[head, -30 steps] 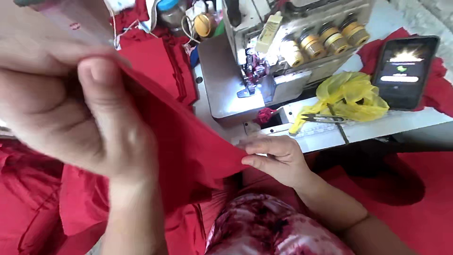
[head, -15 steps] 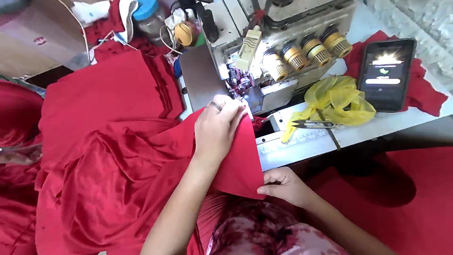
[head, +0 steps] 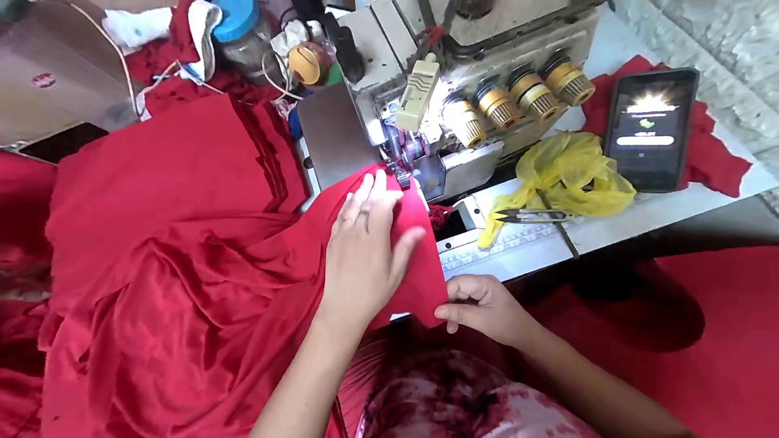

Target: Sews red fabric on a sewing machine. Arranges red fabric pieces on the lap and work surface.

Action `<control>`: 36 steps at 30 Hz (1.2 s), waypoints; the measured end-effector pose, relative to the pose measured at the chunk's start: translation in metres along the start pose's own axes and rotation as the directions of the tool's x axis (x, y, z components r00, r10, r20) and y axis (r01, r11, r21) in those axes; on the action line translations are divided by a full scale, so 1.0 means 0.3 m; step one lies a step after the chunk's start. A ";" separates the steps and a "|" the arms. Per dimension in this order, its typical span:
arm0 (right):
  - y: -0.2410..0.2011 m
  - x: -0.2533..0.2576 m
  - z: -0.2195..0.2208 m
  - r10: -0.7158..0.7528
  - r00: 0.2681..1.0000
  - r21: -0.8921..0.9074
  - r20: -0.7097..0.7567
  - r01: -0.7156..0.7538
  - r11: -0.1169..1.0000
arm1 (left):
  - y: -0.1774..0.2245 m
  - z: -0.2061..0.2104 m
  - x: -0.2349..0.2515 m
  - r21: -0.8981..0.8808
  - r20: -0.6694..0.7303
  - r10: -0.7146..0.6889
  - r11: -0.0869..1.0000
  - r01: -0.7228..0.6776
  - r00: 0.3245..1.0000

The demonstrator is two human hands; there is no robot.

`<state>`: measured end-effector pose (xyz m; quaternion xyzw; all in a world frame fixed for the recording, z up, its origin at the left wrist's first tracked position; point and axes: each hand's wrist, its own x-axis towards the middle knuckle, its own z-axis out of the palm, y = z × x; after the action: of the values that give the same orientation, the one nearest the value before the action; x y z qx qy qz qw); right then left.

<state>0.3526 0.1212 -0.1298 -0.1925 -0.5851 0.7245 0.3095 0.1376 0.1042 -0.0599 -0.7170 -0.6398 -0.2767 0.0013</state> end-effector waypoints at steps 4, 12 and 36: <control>-0.049 0.088 0.013 -0.021 0.993 -0.037 -0.116 0.017 0.999 | -0.011 0.089 -0.125 -0.008 -0.055 0.242 0.970 -0.243 0.969; -0.083 0.289 -0.034 -0.347 0.927 -0.404 -0.144 0.265 0.876 | -0.101 0.005 0.008 -0.032 -0.116 0.335 0.940 -0.341 0.935; -0.025 0.264 0.049 -0.519 0.800 -0.550 0.301 0.590 0.590 | -0.046 -0.131 -0.161 -0.048 -0.070 -0.328 0.944 0.325 0.942</control>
<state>0.2868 0.1648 -0.1124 -0.0514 -0.8352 0.3669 0.4065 0.1079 0.0484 -0.0507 -0.5896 -0.7443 -0.3119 -0.0325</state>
